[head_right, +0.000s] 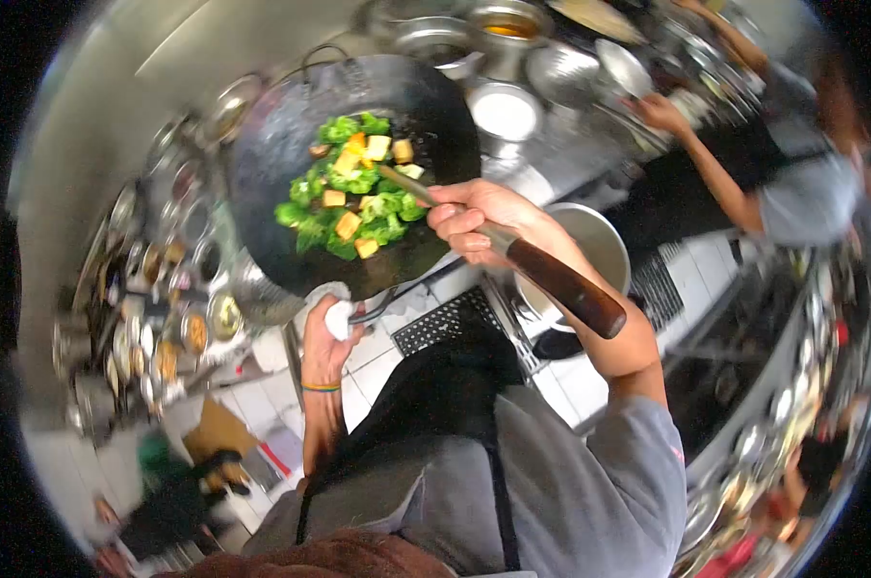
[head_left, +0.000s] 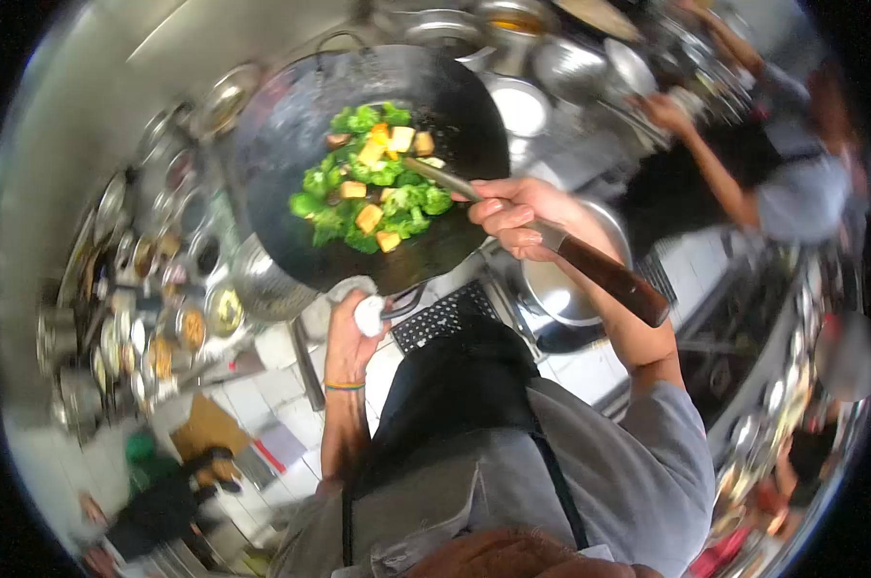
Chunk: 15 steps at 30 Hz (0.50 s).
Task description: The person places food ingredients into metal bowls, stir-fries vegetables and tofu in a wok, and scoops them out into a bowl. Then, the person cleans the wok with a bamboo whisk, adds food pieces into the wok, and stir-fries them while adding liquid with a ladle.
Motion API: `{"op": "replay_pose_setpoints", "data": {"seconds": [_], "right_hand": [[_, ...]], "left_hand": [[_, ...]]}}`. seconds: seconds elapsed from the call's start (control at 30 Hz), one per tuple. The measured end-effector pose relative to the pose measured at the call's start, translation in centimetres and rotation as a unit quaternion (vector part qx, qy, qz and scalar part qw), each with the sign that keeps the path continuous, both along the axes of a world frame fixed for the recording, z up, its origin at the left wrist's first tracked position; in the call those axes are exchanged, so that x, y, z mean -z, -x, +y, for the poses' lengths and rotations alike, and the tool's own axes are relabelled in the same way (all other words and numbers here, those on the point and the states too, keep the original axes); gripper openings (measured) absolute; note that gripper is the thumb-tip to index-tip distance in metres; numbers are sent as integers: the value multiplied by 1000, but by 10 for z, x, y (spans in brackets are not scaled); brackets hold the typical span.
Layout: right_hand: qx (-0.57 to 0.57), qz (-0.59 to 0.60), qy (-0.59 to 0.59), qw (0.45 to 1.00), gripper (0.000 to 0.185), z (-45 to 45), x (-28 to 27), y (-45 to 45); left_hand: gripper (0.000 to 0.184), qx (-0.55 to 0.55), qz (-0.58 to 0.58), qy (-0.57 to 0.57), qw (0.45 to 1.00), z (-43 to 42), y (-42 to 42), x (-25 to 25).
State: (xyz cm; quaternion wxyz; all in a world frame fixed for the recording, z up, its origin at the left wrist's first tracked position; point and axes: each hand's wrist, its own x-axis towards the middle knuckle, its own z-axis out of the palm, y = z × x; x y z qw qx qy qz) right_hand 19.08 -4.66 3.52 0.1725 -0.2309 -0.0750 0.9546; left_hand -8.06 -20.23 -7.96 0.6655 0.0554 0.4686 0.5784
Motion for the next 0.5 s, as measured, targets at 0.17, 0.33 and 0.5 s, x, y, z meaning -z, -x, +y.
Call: {"op": "replay_pose_setpoints", "data": {"seconds": [0.17,0.33,0.5], "right_hand": [[66,27,2,997,20,-92,-2,-17],[266,8,25,963,20,-231,3,-78],[401,-26,-5,916,17,-316,-21,-48]], "left_hand": [[20,97,-34,-33,994,-35,35,34],[19,277,29,7,960,-67,-1,20],[15,474,-16,76,877,-38,19,-14]]}}
